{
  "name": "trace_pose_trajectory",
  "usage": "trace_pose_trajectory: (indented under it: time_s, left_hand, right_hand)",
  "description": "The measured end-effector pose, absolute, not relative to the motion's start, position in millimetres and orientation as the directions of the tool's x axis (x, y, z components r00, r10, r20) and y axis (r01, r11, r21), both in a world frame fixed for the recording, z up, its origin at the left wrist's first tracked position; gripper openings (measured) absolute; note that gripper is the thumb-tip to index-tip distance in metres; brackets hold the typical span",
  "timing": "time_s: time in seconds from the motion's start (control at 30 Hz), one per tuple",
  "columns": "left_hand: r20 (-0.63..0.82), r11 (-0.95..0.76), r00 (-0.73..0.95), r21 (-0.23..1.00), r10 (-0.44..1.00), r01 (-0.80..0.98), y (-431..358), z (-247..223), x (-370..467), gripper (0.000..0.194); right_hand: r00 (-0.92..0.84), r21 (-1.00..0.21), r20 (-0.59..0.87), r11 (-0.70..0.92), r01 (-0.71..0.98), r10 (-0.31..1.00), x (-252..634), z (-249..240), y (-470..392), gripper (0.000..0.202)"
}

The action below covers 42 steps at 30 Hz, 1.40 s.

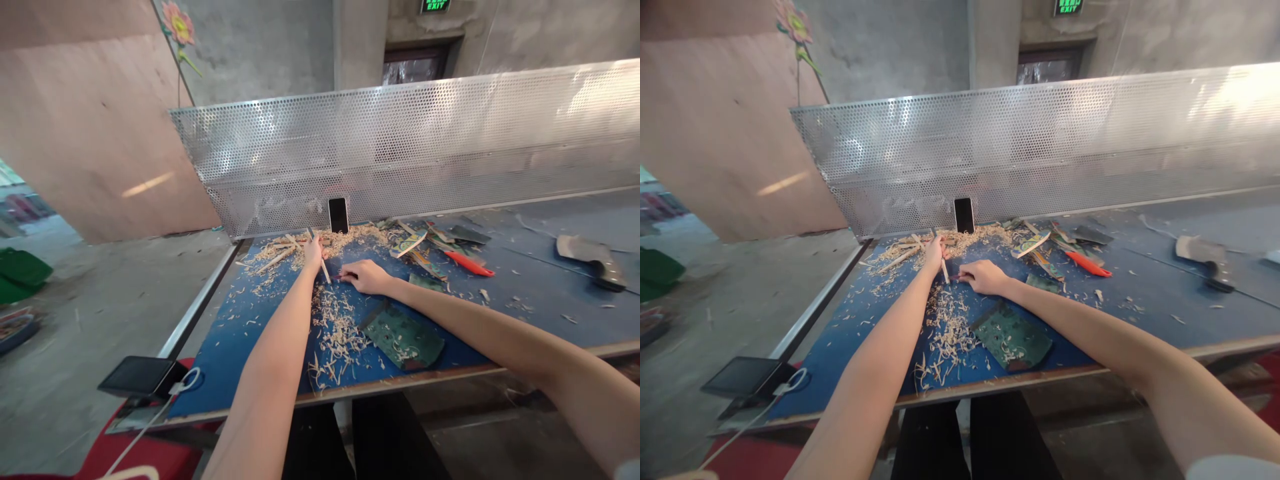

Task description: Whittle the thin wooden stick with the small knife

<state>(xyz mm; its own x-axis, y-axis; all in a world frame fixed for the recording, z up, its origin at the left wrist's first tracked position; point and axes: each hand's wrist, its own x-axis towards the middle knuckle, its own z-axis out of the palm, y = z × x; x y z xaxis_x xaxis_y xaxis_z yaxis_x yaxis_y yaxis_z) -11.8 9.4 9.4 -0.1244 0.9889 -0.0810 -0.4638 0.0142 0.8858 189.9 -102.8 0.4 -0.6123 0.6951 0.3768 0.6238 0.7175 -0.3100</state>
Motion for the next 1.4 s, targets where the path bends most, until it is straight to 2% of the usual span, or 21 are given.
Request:
trace_pose_trajectory:
  time_s: [0.1, 0.3, 0.53, 0.73, 0.9, 1.03, 1.2, 1.4]
  left_hand:
    - [-0.068, 0.003, -0.123, 0.885, 0.99, -0.466, 8.2, 9.1, -13.1, 0.034]
    - [-0.078, 0.007, -0.135, 0.887, 0.988, -0.462, 7.6, 9.4, -13.5, 0.032]
    - [-0.092, 0.023, -0.13, 0.89, 0.987, -0.455, 8.4, 10.2, -12.2, 0.037]
    - [-0.084, 0.021, -0.119, 0.891, 0.989, -0.454, 9.0, 8.7, -11.0, 0.039]
    - [-0.086, 0.025, -0.114, 0.891, 0.99, -0.454, 9.4, 8.9, -11.5, 0.043]
    - [-0.075, 0.01, -0.13, 0.894, 0.989, -0.447, 9.5, 8.7, -11.8, 0.043]
    - [-0.086, 0.012, -0.145, 0.895, 0.986, -0.446, 8.3, 8.8, -11.3, 0.044]
    - [-0.066, -0.006, -0.159, 0.909, 0.985, -0.416, 7.7, 8.8, -10.0, 0.039]
  right_hand:
    - [-0.648, -0.319, 0.366, 0.744, 0.587, 0.668, 190.9, -0.3, -105.2, 0.015]
    - [-0.554, -0.364, 0.414, 0.69, 0.626, 0.722, 189.6, -0.4, -107.0, 0.011]
    - [-0.562, -0.414, 0.388, 0.682, 0.602, 0.731, 187.6, 0.1, -101.4, 0.013]
    - [-0.569, -0.365, 0.349, 0.667, 0.65, 0.745, 187.9, 1.9, -100.8, 0.013]
    - [-0.659, -0.31, 0.321, 0.733, 0.606, 0.68, 190.1, 3.1, -105.6, 0.017]
    - [-0.608, -0.325, 0.391, 0.721, 0.611, 0.691, 189.8, 1.4, -108.6, 0.014]
    - [-0.567, -0.279, 0.43, 0.701, 0.656, 0.702, 188.3, 0.0, -107.9, 0.015]
    - [-0.538, -0.336, 0.339, 0.633, 0.697, 0.772, 186.6, 5.2, -106.8, 0.015]
